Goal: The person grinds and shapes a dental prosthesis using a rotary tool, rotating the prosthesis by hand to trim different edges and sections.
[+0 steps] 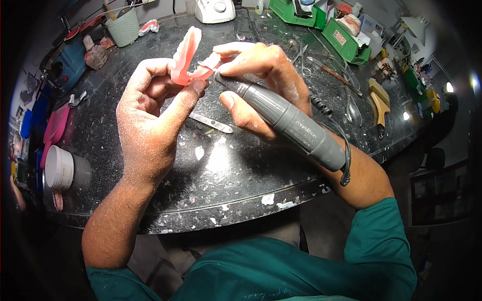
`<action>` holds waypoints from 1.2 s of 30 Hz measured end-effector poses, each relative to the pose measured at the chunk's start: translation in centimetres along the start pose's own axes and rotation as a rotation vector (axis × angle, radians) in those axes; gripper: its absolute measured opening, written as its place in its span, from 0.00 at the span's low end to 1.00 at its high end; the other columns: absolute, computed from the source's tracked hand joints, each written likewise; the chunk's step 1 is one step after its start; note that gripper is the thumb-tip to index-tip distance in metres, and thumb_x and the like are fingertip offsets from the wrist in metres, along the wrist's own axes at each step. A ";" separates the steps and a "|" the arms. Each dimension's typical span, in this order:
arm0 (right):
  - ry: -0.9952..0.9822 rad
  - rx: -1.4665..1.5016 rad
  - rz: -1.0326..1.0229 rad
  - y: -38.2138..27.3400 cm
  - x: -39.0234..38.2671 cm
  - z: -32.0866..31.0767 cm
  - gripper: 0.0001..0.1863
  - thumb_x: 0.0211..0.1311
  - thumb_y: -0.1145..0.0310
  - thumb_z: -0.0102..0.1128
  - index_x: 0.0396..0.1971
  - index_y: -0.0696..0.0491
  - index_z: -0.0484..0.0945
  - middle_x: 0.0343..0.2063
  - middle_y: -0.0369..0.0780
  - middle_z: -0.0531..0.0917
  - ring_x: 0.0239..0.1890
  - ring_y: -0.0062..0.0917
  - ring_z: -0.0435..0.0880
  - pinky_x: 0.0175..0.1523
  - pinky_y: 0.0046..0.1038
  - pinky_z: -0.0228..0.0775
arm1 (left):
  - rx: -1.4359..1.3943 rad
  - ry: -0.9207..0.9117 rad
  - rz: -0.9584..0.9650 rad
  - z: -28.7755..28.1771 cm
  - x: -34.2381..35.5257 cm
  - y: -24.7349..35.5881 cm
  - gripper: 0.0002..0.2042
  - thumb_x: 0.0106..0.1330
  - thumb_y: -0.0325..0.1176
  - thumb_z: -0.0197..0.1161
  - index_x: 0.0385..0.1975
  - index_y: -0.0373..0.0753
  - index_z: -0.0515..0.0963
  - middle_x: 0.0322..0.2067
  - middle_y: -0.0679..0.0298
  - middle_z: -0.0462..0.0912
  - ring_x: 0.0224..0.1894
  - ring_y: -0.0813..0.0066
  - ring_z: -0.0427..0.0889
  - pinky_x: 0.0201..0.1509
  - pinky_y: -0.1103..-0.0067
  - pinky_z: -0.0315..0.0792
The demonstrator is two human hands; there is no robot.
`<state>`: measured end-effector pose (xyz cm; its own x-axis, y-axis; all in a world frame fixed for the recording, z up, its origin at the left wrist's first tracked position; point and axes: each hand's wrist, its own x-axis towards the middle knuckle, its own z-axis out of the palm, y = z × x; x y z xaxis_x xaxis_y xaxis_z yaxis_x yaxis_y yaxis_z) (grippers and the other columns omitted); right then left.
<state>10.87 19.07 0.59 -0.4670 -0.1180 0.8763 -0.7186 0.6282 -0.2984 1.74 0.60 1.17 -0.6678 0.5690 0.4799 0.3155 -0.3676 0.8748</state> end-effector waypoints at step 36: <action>-0.020 -0.030 -0.058 0.1 0.1 0.0 0.21 0.52 0.81 0.68 0.47 0.59 0.75 0.43 0.46 0.82 0.56 0.40 0.80 0.64 0.42 0.69 | 0.015 0.000 -0.007 0.0 0.0 0.0 0.12 0.65 0.21 0.68 0.46 0.35 0.75 0.42 0.60 0.86 0.48 0.78 0.83 0.56 0.79 0.74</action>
<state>10.74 19.08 0.68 -0.4356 -0.1703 0.8839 -0.7290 0.6428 -0.2354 1.75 0.63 1.21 -0.6699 0.5718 0.4735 0.3210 -0.3520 0.8792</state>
